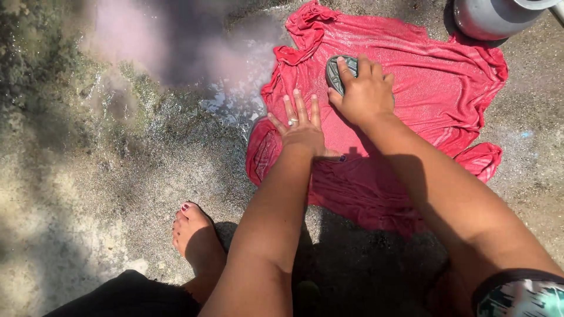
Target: Hand washing a red shirt on a concrete floor using a brush and soapy water.
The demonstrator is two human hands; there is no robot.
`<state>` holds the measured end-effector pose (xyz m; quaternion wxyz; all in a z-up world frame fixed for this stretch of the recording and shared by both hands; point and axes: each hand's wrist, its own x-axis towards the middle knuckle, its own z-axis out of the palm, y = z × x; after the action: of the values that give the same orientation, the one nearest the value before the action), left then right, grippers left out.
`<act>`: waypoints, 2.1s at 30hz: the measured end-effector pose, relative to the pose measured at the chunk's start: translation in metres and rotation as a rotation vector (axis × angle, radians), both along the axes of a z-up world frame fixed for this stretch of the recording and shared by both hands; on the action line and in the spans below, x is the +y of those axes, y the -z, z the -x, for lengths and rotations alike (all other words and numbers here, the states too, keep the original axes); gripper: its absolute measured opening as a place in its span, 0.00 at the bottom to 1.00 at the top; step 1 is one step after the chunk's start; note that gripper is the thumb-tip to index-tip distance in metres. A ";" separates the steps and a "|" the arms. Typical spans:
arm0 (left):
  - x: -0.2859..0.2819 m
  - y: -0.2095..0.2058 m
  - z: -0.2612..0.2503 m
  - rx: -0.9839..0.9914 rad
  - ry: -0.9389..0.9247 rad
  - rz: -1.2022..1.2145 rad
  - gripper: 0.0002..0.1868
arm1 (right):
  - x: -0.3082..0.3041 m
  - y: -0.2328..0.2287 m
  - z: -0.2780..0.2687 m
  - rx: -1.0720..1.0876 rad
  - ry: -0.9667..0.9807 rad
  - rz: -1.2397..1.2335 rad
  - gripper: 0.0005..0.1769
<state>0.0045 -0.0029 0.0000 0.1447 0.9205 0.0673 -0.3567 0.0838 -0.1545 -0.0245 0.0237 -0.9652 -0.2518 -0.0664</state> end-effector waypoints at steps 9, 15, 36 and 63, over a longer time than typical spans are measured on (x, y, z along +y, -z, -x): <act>0.001 0.004 0.004 -0.051 0.022 0.020 0.85 | -0.024 -0.002 0.029 0.024 -0.085 0.053 0.40; -0.002 0.001 0.000 -0.008 0.032 -0.027 0.85 | 0.017 -0.019 -0.009 0.155 0.114 0.032 0.39; -0.003 0.043 0.001 -0.108 -0.007 -0.014 0.81 | -0.015 -0.008 0.049 0.025 -0.113 0.096 0.39; 0.001 -0.003 0.002 -0.017 0.018 -0.003 0.87 | 0.018 -0.002 -0.005 -0.021 0.018 -0.152 0.43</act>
<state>0.0025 -0.0021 0.0034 0.1406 0.9242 0.0584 -0.3502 0.0885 -0.1361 -0.0225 0.0937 -0.9621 -0.2374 -0.0958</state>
